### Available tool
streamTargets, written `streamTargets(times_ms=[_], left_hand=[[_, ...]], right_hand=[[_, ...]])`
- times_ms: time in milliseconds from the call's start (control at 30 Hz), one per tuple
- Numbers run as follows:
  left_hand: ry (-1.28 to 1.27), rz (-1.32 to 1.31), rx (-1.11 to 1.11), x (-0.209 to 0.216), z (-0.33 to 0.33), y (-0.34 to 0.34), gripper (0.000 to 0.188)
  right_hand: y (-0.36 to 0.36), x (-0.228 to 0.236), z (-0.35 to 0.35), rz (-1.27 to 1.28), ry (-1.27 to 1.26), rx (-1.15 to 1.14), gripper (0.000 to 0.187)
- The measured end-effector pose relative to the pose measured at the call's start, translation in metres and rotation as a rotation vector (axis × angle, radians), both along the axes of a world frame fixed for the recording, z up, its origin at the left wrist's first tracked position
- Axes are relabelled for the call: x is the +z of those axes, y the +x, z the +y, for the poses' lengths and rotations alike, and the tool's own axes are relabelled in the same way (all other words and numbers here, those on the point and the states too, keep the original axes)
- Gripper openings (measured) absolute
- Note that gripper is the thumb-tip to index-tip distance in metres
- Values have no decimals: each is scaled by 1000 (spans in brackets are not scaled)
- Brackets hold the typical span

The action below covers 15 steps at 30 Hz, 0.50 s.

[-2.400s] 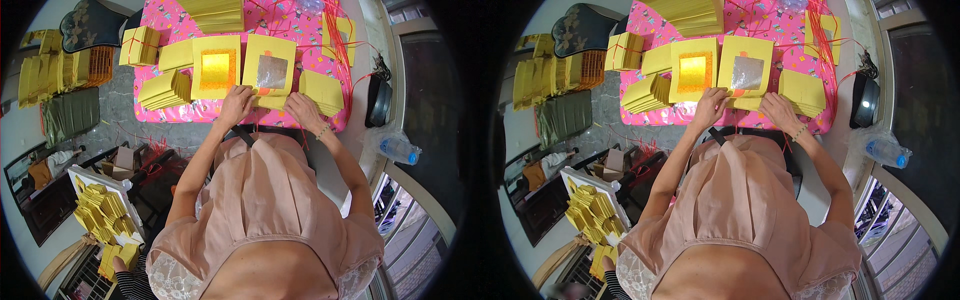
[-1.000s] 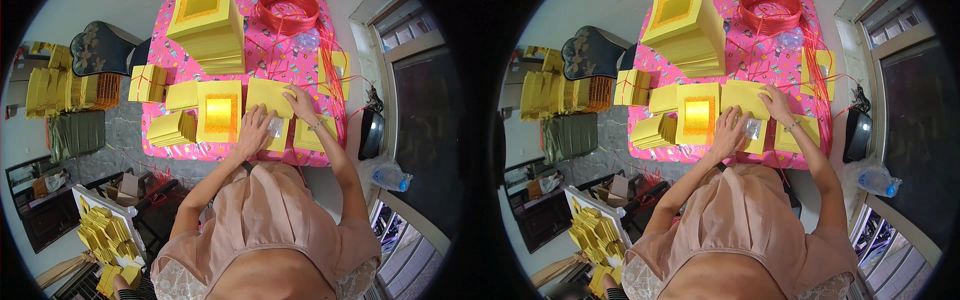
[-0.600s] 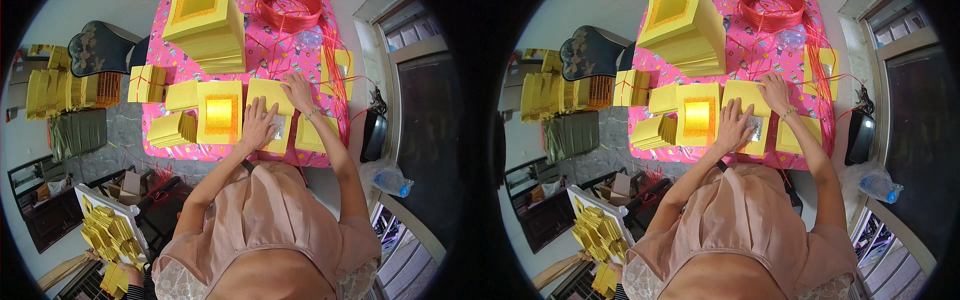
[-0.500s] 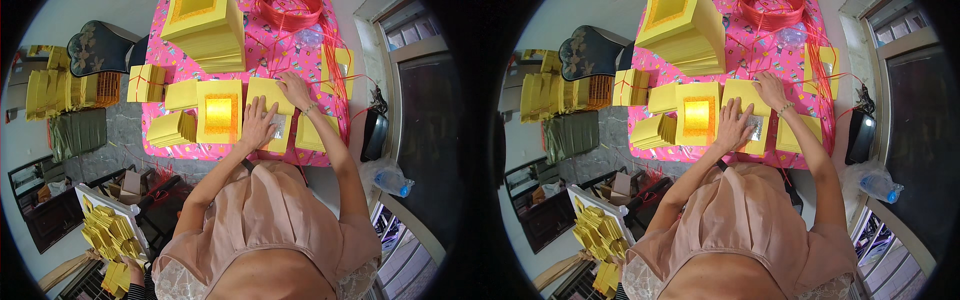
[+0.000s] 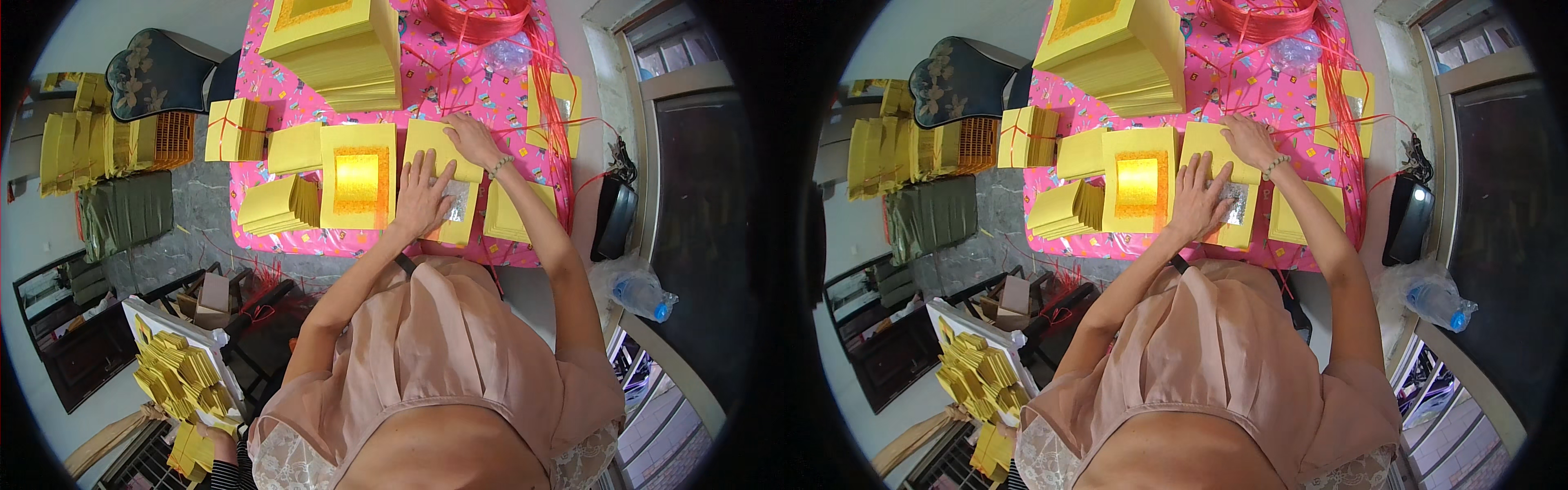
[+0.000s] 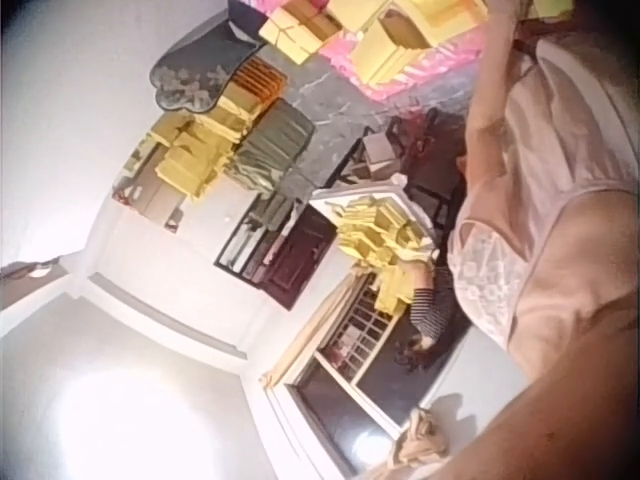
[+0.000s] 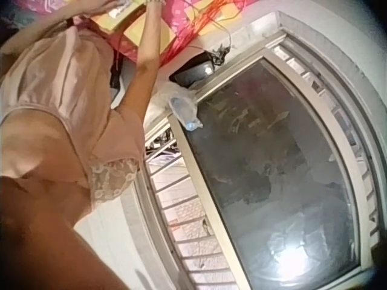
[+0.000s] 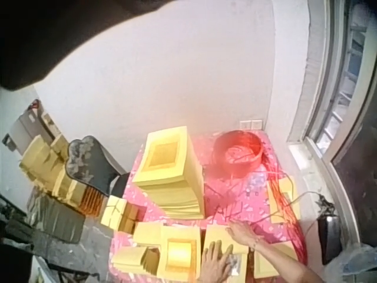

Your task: Folding and stacking yellow paper sheets with silver foil centers in a paper mill or workshop setting.

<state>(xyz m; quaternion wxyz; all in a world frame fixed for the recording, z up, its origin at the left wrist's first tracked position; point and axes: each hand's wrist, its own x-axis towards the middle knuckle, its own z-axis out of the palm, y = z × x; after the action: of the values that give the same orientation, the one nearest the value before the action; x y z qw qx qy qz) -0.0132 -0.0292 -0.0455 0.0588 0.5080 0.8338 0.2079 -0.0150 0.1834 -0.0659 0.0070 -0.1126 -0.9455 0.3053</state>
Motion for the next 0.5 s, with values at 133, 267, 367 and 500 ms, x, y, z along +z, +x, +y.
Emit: streamTargets(times_ms=[133,267,367,500], left_hand=[[-10,-11,5,-2,1,-1,74],[10,-12,11,-2,1,0,74],[-1,-15,5,-1,0,0,74],[-13,-15,4,1,0,1,76]], right_hand=[[-1,-1,2,1,-15,15,25],[-1,1,1,-12,-14,21,25],[-1,4,1,-10,-17,32,25],[0,8,-4,-39,-5,14,25]])
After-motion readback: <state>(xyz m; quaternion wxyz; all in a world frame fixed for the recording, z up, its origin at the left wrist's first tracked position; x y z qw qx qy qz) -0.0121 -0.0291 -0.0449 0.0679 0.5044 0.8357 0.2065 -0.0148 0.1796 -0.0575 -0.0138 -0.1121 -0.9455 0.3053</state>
